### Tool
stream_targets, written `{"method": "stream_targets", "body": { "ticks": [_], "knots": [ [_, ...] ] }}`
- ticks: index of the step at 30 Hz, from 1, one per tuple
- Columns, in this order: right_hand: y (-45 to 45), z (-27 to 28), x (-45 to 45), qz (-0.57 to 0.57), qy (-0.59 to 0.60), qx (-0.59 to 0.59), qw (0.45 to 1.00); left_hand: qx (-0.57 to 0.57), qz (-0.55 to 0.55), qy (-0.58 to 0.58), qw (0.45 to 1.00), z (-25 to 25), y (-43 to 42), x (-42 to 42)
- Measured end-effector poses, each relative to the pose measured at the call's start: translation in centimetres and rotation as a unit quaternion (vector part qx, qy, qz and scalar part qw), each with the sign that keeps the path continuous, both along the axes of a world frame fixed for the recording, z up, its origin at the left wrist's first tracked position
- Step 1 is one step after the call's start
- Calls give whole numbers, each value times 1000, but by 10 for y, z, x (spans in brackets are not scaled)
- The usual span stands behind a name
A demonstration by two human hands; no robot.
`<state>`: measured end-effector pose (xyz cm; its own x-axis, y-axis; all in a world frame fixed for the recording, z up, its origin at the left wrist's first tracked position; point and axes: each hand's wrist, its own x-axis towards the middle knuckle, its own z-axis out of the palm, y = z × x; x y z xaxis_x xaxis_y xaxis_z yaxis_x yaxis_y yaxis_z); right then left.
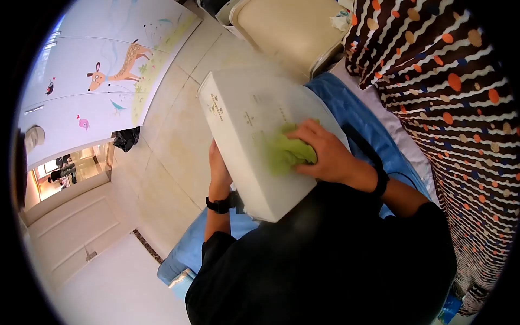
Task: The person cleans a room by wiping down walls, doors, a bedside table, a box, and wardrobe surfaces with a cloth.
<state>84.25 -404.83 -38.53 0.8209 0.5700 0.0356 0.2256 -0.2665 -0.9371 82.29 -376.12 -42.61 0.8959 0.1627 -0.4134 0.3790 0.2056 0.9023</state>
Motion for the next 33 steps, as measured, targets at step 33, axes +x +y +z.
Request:
{"method": "stream_targets", "body": {
  "ticks": [33],
  "knots": [
    [46,9,53,-162,34,181,969,104,10,-87,991,40,-51,4]
  ]
}}
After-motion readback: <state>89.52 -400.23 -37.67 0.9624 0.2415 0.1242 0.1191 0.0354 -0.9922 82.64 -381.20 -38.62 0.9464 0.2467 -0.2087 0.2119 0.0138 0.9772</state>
